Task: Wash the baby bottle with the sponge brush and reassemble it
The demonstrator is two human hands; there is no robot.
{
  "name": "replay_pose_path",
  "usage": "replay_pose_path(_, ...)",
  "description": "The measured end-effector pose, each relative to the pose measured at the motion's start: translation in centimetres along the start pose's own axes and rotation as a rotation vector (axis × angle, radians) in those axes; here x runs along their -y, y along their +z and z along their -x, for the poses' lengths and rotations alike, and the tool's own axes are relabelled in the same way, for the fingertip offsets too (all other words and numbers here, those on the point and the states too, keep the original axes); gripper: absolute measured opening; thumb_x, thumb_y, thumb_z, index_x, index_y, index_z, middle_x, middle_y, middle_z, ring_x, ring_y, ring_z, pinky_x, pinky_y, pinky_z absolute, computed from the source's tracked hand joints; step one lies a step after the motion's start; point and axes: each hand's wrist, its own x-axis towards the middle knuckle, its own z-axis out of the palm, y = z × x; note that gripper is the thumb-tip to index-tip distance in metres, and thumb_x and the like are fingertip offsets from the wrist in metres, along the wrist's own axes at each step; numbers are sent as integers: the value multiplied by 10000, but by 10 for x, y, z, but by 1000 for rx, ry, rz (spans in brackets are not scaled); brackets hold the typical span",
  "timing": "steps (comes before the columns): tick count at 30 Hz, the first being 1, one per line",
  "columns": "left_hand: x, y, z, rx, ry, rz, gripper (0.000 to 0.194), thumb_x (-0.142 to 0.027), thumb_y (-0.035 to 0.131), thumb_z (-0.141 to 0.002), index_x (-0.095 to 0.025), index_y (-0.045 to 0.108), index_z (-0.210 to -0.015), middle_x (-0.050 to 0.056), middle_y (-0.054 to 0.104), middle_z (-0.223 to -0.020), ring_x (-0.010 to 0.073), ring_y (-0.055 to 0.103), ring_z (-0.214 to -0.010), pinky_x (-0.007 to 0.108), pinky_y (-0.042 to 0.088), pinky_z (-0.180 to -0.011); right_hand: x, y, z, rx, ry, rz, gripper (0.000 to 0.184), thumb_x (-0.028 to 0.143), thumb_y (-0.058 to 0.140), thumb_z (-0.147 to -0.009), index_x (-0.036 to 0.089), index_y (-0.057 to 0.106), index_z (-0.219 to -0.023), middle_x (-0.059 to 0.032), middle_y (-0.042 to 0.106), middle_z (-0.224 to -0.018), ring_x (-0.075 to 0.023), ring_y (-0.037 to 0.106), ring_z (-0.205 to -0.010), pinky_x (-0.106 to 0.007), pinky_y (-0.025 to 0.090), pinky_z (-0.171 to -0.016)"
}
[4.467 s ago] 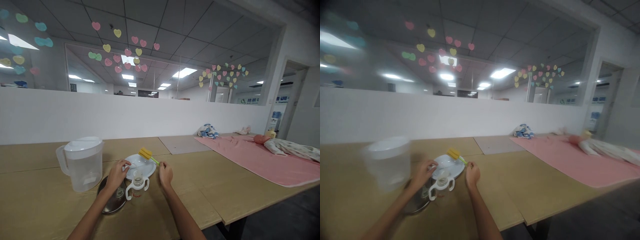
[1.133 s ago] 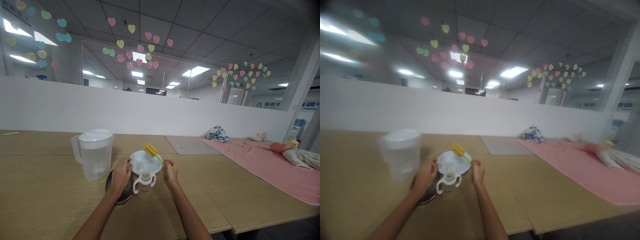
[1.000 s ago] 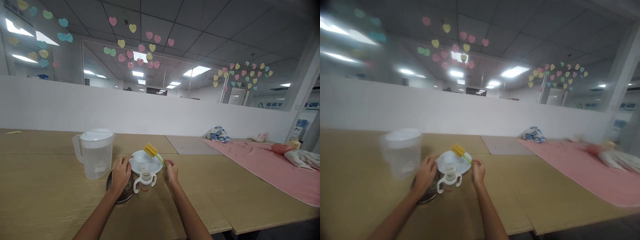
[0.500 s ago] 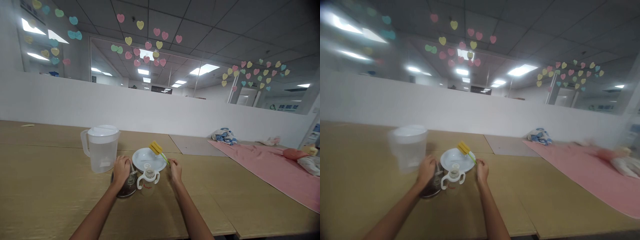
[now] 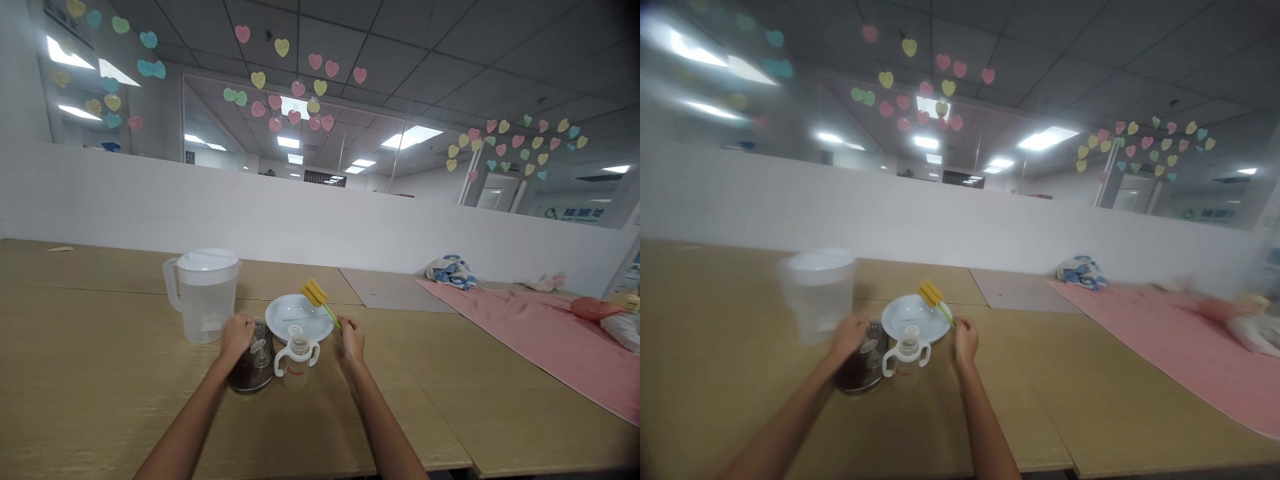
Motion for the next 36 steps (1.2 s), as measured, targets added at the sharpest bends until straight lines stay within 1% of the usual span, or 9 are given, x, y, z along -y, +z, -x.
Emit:
replay_pose_path(6,0,-3,0,60,21,-61,304,-139,405,-704,-185,594,-471,55,632,-597,157,537,-585,236,293,-539,3,-1,2,2,21,-10,227,368,554,-629,170,661,-655,-25,663,-685,-182,566,-652,-249,391,-574)
replay_pose_path(11,1,-7,-1,131,56,-76,269,-110,443,-644,-182,587,-428,46,635,-575,142,543,-573,228,290,-529,1,0,2,1,-5,17,248,381,542,-636,165,662,-653,-25,652,-644,-179,553,-613,-249,383,-551)
replay_pose_path(14,1,-8,-1,133,53,-91,269,-100,447,-644,-179,585,-427,40,626,-555,136,543,-567,224,298,-539,-1,1,2,2,-18,27,256,390,541,-635,164,660,-644,-21,647,-627,-175,547,-604,-246,376,-546)
replay_pose_path(17,-1,-10,0,82,22,-114,274,-126,438,-697,-170,609,-487,56,628,-589,151,548,-592,233,300,-543,-1,2,3,-1,-17,23,256,399,553,-627,165,655,-628,-13,642,-613,-171,541,-596,-243,369,-543)
replay_pose_path(21,-6,-12,4,8,13,-115,253,-145,423,-753,-175,642,-629,57,657,-758,161,570,-712,233,342,-610,0,2,4,1,-10,14,247,400,565,-621,169,654,-627,-7,638,-608,-166,536,-583,-245,364,-542)
replay_pose_path(27,-12,-8,6,-165,182,-31,254,-134,404,-768,-182,653,-776,53,647,-862,196,554,-874,282,383,-795,-2,2,3,16,-2,39,244,394,552,-628,175,660,-632,-6,640,-603,-172,548,-587,-247,359,-539)
replay_pose_path(30,-14,-3,7,-78,250,35,247,-183,401,-805,-185,639,-871,48,664,-894,192,571,-880,284,398,-800,-3,2,3,18,1,44,240,386,546,-625,178,665,-641,-11,650,-622,-173,552,-598,-245,360,-539)
replay_pose_path(33,-15,1,9,61,193,52,281,-253,354,-865,-188,608,-968,51,681,-880,179,607,-829,266,415,-748,-3,3,2,23,-3,39,248,386,538,-628,176,669,-652,-16,654,-627,-174,555,-602,-243,362,-539)
replay_pose_path(36,-16,3,9,126,138,23,327,-314,306,-900,-194,580,-1032,61,688,-873,183,621,-835,266,420,-745,-3,3,2,24,-8,42,252,392,539,-629,174,666,-645,-16,652,-618,-174,554,-597,-244,361,-535)
